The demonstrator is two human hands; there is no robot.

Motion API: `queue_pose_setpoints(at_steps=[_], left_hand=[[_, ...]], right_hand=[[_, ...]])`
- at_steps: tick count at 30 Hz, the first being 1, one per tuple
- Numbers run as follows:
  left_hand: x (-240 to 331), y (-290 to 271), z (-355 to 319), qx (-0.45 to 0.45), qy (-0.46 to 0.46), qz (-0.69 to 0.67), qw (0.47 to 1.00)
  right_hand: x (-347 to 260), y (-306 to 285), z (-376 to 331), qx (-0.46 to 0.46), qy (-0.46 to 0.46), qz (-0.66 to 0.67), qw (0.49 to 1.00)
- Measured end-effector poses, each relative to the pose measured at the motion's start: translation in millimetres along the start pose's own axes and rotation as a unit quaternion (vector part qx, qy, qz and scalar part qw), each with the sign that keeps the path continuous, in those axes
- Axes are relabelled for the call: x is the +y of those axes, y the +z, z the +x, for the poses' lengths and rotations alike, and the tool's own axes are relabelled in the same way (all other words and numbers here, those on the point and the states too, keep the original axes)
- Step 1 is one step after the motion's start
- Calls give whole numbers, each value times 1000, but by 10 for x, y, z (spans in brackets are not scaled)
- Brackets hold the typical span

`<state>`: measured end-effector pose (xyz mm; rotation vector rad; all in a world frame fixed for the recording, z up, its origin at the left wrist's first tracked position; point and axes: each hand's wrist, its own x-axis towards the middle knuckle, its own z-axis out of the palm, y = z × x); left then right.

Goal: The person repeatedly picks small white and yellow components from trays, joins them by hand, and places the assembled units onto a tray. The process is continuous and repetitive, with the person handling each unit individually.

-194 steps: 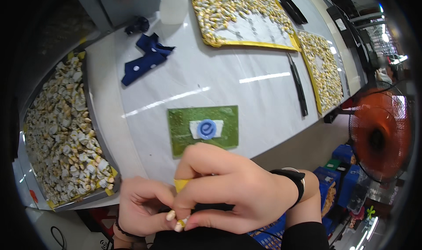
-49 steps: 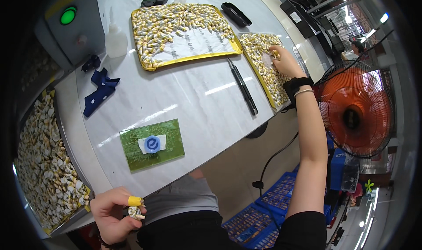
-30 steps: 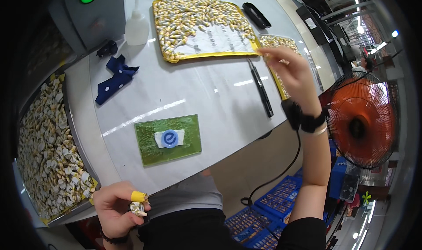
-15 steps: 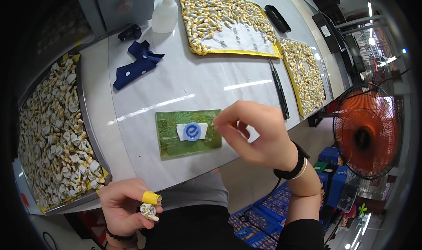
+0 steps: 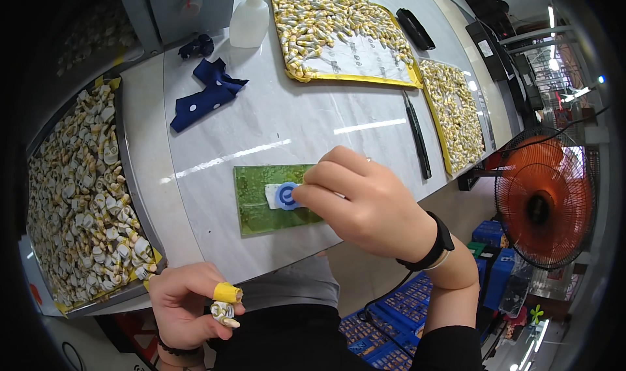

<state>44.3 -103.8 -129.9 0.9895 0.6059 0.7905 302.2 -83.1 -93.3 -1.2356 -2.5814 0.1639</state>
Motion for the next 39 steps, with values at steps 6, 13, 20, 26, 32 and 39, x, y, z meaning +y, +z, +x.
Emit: queue_pose_setpoints(at_steps=[6,13,20,26,32,39], left_hand=[[-13,81,-18,67,-14,-79,994],[-67,133,-20,85,113,57,988],[-104,121,54,26,222,178,958],[-75,133,74,11,209,162,964],[-8,112,53,-20,234,263,936],[-39,147,40,18,310,280,908]], right_hand=[[-45,69,21,3,-3,26,1000],[-193,-54,10,79,88,176,977],[-540,-54,-1,135,77,404,902],[-532,7,24,115,23,397,910],[-663,31,68,153,63,379,910],[-622,26,68,157,0,402,902]])
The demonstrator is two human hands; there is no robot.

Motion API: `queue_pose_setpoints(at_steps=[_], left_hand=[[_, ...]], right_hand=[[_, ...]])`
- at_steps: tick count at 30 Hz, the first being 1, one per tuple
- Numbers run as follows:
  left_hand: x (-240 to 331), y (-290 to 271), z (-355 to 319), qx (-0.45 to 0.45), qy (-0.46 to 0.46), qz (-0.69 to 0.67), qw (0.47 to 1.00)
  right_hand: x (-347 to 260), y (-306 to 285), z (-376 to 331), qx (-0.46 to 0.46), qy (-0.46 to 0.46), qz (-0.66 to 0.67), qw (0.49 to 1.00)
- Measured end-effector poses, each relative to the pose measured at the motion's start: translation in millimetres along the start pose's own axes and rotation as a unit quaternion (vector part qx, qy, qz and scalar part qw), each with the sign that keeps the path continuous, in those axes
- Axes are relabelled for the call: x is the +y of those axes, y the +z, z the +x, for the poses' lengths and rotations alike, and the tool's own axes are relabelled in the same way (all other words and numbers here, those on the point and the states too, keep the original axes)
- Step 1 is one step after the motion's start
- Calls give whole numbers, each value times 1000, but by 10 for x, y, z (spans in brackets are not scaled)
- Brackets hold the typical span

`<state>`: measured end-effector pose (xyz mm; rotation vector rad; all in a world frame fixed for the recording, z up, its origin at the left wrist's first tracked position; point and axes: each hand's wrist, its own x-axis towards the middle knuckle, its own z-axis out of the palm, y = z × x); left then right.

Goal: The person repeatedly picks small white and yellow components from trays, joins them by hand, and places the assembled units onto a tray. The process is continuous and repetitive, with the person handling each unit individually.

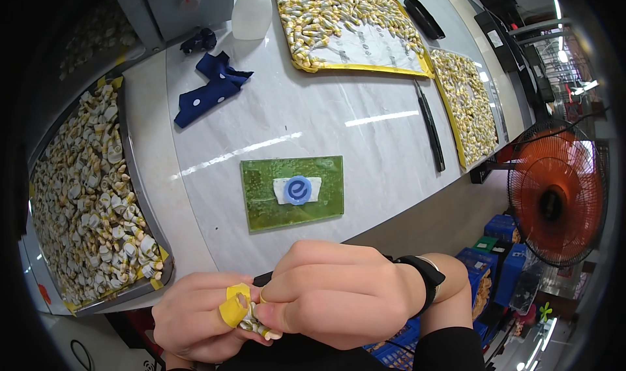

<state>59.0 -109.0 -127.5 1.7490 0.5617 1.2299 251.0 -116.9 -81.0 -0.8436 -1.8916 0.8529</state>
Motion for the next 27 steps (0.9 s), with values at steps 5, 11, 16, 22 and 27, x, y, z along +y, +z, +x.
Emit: queue_pose_setpoints(at_steps=[5,11,16,22,27], left_hand=[[44,-57,125,-65,-33,25,997],[36,80,79,56,-64,22,996],[-21,51,6,35,-110,-71,991],[-23,52,-19,43,-277,-410,868],[-68,47,-66,7,-312,-473,824]], right_hand=[[-6,-4,-16,15,-2,-26,1000],[-3,-18,8,8,-32,-91,995],[27,-35,-18,15,5,-5,1000],[30,-164,54,-54,132,67,988],[43,-124,93,-88,158,108,977]])
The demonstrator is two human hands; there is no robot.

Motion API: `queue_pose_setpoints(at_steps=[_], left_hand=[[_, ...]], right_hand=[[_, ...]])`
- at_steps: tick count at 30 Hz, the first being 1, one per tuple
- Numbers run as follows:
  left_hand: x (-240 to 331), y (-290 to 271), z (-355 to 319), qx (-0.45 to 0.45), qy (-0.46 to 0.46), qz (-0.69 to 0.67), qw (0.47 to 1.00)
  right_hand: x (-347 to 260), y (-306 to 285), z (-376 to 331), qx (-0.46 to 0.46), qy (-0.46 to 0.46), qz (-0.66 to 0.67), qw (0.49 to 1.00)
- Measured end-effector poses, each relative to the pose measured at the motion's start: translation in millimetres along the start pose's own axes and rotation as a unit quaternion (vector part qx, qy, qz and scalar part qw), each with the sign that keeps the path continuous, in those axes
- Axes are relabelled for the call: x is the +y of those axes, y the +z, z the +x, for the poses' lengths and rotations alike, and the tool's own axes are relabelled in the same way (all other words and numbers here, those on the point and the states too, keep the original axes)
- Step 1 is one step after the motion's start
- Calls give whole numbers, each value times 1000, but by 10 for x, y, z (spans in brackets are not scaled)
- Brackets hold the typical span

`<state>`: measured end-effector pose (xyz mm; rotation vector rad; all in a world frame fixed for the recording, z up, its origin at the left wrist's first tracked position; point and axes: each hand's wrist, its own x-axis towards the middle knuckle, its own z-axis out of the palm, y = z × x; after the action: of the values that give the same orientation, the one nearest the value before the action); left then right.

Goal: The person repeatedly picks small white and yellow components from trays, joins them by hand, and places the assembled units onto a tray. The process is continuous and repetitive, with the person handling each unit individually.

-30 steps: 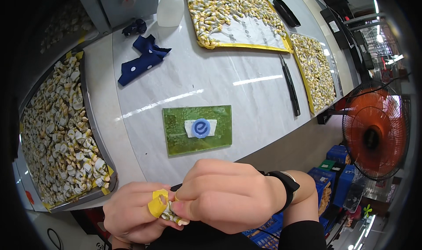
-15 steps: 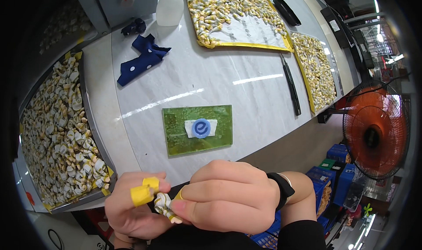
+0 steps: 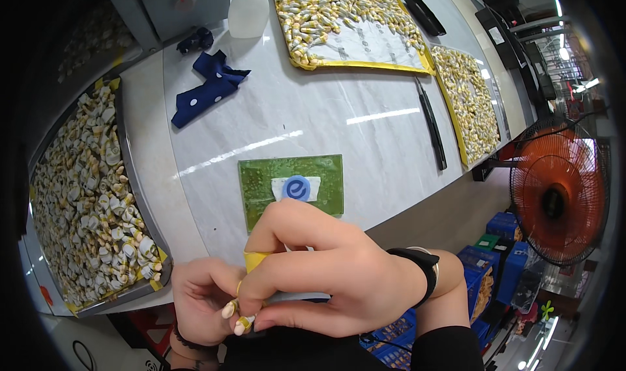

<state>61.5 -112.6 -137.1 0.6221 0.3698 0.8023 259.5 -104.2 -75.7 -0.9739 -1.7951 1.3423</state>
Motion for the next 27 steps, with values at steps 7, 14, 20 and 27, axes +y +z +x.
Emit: queue_pose_setpoints(at_steps=[7,14,20,27], left_hand=[[65,-17,10,-22,-62,33,997],[890,101,-268,-62,14,543,837],[1911,42,-362,125,11,901,415],[2675,-1224,1108,168,116,923,327]], right_hand=[[-5,6,16,-20,16,-48,998],[75,-133,-145,27,-95,5,995],[146,-257,-248,68,-81,-52,993],[-9,-201,-330,86,-63,-158,982]])
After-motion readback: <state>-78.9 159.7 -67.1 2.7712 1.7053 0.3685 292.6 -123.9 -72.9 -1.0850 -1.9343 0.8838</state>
